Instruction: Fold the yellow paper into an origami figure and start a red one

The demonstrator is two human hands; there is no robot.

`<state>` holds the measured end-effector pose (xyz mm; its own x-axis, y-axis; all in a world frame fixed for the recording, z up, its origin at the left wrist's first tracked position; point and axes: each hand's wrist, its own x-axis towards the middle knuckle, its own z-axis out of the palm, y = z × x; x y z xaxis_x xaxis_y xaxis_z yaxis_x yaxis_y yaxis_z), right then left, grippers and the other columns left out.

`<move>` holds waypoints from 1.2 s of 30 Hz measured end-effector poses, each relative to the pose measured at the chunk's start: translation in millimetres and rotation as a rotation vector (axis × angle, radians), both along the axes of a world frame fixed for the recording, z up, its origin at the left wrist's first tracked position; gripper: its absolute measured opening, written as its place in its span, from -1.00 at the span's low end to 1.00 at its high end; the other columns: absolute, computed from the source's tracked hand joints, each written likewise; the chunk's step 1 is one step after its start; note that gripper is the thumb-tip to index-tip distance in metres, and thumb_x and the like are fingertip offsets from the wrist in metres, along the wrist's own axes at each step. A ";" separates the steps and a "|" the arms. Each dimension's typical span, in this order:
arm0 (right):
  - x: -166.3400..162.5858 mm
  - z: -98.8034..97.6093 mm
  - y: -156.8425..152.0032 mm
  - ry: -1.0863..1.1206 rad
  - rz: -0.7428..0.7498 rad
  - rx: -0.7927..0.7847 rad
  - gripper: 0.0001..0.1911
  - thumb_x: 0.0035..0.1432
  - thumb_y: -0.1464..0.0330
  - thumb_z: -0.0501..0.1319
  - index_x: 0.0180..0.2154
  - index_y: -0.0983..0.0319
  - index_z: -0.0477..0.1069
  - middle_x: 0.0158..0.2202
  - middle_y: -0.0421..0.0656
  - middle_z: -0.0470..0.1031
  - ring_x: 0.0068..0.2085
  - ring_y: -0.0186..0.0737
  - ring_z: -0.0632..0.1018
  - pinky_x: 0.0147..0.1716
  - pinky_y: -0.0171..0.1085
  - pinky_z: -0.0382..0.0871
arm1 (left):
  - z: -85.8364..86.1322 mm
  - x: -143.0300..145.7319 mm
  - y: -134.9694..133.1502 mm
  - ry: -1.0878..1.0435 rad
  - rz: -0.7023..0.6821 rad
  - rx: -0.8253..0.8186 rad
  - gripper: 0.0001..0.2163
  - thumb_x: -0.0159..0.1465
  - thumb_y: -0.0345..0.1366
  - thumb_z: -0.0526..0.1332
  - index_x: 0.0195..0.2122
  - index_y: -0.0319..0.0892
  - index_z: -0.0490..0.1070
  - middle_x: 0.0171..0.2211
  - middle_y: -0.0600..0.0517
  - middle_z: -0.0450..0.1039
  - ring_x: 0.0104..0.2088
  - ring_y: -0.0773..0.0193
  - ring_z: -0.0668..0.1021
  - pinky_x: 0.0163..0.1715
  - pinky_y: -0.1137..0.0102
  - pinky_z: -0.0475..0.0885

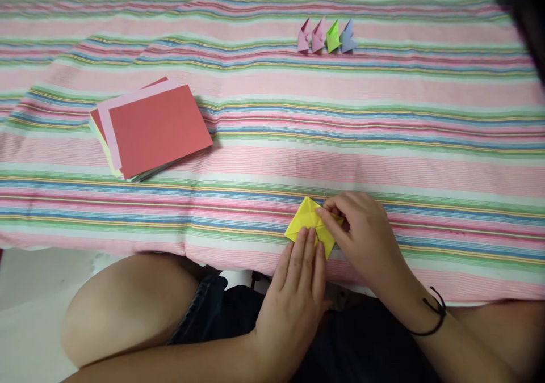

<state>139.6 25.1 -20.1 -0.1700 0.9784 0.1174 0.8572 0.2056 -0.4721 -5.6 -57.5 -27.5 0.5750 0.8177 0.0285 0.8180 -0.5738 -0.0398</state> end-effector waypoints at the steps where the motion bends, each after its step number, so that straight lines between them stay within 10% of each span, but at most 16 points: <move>1: 0.0 -0.1 0.0 0.000 0.000 0.003 -0.80 0.22 0.31 0.13 -0.45 0.21 0.31 -0.47 -0.19 0.38 -0.36 -0.19 0.35 -0.34 -0.20 0.12 | -0.2 0.2 0.4 0.000 0.000 0.000 -0.28 0.22 0.02 0.15 0.25 -0.44 0.11 0.30 -0.26 0.07 0.31 -0.01 0.11 0.23 0.21 0.18; 36: -1.9 -5.1 -1.6 -0.102 -0.012 0.044 -0.73 0.22 0.17 0.13 -0.43 0.19 0.26 -0.45 -0.18 0.36 -0.34 -0.15 0.34 -0.34 -0.19 0.08 | 14.5 1.7 11.8 -0.027 -0.014 -0.092 -0.27 0.19 0.06 0.19 0.22 -0.44 0.17 0.26 -0.32 0.13 0.29 -0.04 0.17 0.16 0.19 0.28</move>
